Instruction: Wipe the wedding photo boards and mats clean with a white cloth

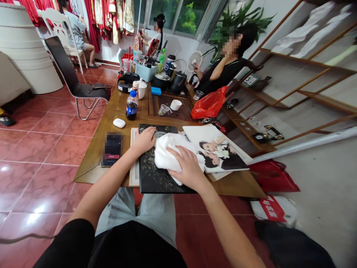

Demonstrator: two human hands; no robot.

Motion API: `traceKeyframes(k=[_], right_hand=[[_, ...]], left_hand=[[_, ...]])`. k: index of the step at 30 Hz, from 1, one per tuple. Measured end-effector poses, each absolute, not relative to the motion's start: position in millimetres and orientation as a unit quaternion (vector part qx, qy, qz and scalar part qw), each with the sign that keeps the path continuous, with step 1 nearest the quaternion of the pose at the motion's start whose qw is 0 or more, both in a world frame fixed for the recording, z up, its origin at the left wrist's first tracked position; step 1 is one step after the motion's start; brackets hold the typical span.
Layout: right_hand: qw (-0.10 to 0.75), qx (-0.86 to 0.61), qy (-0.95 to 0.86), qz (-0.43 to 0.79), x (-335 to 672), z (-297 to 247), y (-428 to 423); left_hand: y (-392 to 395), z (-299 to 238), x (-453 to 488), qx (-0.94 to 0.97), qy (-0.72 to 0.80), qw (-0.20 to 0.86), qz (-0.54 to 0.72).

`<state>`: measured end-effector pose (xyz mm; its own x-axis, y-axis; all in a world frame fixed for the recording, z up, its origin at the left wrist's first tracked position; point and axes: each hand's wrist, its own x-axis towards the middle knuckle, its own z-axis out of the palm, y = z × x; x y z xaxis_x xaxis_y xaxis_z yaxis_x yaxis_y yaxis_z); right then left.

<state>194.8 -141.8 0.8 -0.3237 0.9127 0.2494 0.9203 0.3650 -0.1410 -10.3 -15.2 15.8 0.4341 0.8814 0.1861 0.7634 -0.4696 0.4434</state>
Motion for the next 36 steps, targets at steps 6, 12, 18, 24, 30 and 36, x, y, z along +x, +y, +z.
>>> traceKeyframes(k=[6, 12, 18, 24, 30, 36], right_hand=[[0.174, -0.563, -0.808, -0.033, 186.7, -3.5, -182.4], [0.169, -0.559, -0.811, -0.028, 163.8, 3.0, -190.4], [0.164, -0.530, -0.832, -0.001, 126.5, 8.4, -188.6], [0.174, -0.529, -0.831, 0.003, 127.4, 7.4, -191.9], [0.182, -0.564, -0.805, -0.031, 167.5, -3.3, -203.2], [0.173, -0.579, -0.795, -0.062, 196.5, -10.9, -210.0]], left_hand=[[-14.6, 13.6, -10.3, 0.833, 0.493, 0.149, 0.201], [-16.5, 16.5, -9.0, 0.828, 0.499, 0.155, 0.203], [-13.0, 17.0, -8.5, 0.828, 0.502, 0.161, 0.191], [-12.4, 16.1, -9.2, 0.829, 0.498, 0.161, 0.197], [-14.9, 17.7, -10.3, 0.833, 0.490, 0.159, 0.202], [-14.8, 16.0, -9.3, 0.830, 0.496, 0.153, 0.203]])
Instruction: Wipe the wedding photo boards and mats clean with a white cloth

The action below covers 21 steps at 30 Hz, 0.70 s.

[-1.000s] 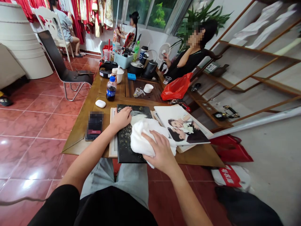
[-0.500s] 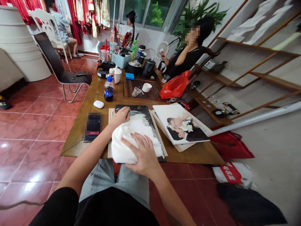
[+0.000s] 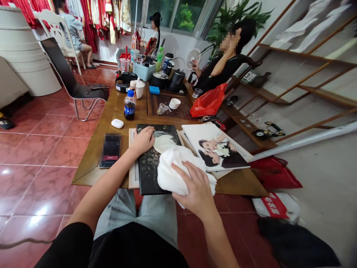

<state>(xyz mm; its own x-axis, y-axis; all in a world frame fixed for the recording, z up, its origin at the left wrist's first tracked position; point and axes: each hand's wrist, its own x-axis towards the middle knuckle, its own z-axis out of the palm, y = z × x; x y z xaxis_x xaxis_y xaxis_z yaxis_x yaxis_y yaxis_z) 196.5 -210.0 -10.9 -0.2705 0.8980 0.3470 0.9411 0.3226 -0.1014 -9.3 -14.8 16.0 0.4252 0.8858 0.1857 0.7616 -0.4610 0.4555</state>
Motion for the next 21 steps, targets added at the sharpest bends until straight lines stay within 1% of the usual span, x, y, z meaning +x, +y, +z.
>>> traceKeyframes(k=[10, 21], right_hand=[[0.190, -0.536, -0.822, -0.027, 131.3, 1.8, -208.1], [0.169, -0.574, -0.802, -0.002, 119.7, 8.1, -182.0]], left_hand=[[-13.0, 11.2, -9.7, 0.830, 0.496, 0.150, 0.209], [-10.2, 11.8, -9.3, 0.836, 0.494, 0.151, 0.187]])
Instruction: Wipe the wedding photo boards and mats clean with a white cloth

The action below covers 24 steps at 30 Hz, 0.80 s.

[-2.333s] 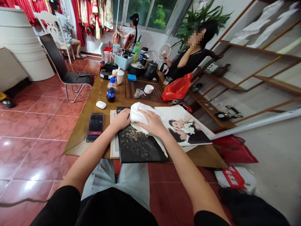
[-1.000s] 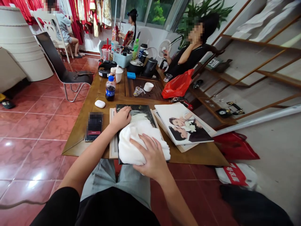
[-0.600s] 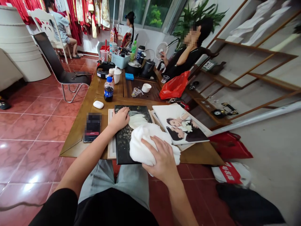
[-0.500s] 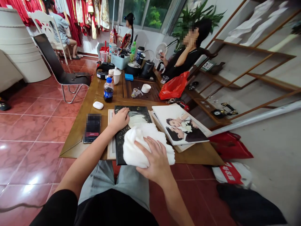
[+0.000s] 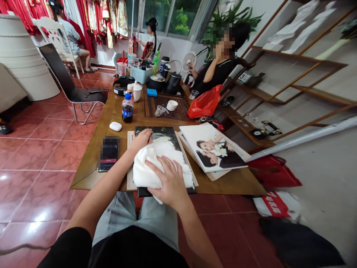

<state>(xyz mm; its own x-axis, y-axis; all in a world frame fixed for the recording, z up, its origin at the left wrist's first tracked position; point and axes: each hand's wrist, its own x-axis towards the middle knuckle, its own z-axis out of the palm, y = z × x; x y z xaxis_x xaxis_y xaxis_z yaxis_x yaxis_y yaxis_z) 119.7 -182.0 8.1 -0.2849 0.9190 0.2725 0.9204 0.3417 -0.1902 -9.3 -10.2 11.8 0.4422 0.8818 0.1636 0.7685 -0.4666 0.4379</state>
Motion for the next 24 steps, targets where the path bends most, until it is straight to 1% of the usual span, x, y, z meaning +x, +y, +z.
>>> traceKeyframes(k=[5, 9, 13, 19, 24], right_hand=[[0.211, -0.557, -0.803, -0.004, 119.9, 3.2, -202.1], [0.225, -0.550, -0.804, -0.013, 121.0, 1.7, -223.4], [0.212, -0.555, -0.804, -0.012, 123.0, 3.0, -219.9], [0.168, -0.591, -0.789, -0.002, 128.2, 6.9, -182.6], [0.174, -0.595, -0.785, -0.007, 130.3, 6.1, -181.2]], left_hand=[[-12.9, 16.0, -8.1, 0.834, 0.492, 0.151, 0.198], [-13.2, 18.5, -7.2, 0.837, 0.488, 0.152, 0.198], [-12.9, 19.2, -7.0, 0.837, 0.488, 0.154, 0.195], [-14.4, 19.4, -7.5, 0.836, 0.491, 0.160, 0.186], [-15.0, 19.4, -6.5, 0.835, 0.491, 0.163, 0.188]])
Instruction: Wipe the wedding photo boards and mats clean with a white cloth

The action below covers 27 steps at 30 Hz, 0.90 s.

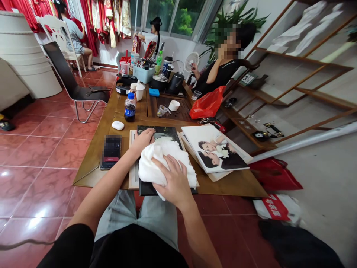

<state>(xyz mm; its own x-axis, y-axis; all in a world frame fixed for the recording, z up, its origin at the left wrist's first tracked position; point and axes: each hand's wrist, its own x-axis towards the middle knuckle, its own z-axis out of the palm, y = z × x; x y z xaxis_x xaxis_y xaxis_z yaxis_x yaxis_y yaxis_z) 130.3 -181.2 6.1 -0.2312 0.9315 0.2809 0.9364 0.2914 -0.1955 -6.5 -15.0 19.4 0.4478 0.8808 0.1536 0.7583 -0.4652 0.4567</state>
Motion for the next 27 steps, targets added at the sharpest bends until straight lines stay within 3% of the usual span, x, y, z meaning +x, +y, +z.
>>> traceKeyframes(k=[8, 19, 27], right_hand=[[0.199, -0.585, -0.786, -0.036, 135.1, -3.4, -223.0], [0.188, -0.623, -0.760, 0.000, 145.0, 2.2, -166.7], [0.213, -0.620, -0.755, -0.031, 148.4, -6.4, -203.1]], left_hand=[[-12.6, 19.3, -6.9, 0.836, 0.487, 0.159, 0.199], [-14.0, 14.4, -10.8, 0.839, 0.480, 0.160, 0.199], [-14.7, 20.6, -8.7, 0.835, 0.490, 0.156, 0.197]])
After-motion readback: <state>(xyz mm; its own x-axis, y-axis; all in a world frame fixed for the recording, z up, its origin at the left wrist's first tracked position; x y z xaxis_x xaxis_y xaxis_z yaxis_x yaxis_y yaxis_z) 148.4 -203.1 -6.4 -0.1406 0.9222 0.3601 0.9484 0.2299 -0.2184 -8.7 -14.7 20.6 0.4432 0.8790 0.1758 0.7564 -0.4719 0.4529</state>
